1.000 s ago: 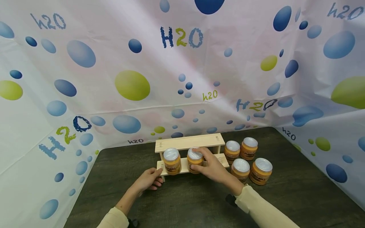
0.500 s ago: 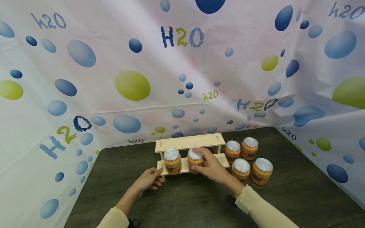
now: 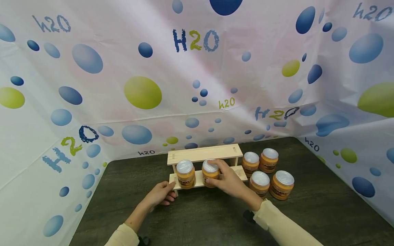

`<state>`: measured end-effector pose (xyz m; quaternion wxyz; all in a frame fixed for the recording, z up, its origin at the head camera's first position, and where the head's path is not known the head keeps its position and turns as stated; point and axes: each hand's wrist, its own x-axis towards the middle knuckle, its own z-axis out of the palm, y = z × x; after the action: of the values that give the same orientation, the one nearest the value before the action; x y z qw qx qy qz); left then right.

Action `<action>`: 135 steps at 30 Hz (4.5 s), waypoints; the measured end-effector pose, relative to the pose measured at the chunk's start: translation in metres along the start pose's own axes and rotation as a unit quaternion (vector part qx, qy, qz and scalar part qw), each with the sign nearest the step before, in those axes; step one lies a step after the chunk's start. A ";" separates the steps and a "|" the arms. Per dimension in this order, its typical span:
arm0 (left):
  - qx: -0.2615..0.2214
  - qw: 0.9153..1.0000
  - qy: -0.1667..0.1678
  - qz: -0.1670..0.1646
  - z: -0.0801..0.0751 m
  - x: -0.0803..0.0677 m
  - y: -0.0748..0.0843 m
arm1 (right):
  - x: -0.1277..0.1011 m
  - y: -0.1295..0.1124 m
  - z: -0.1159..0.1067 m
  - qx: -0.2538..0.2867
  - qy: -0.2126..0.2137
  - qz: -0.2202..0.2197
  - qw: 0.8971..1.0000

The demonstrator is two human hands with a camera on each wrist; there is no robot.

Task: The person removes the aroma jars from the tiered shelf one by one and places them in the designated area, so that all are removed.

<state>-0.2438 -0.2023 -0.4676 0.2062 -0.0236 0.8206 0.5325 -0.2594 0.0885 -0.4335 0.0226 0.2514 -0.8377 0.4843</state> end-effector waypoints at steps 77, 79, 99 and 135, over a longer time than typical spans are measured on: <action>0.007 1.000 0.006 0.000 0.002 0.002 -0.003 | -0.066 -0.020 -0.098 -0.065 0.055 -0.001 0.996; 0.007 1.000 0.004 0.001 0.002 0.001 -0.002 | -0.072 -0.019 -0.099 -0.059 0.054 0.009 0.997; 0.007 1.000 0.002 0.005 0.002 -0.002 -0.001 | -0.127 -0.005 -0.105 -0.091 0.048 0.054 0.993; 0.002 1.000 0.006 0.002 0.003 0.000 -0.002 | -0.156 0.035 -0.085 -0.114 0.047 0.126 0.984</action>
<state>-0.2425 -0.2010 -0.4703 0.2007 -0.0245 0.8228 0.5311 -0.1560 0.2351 -0.4607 0.0298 0.1167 -0.9102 0.3962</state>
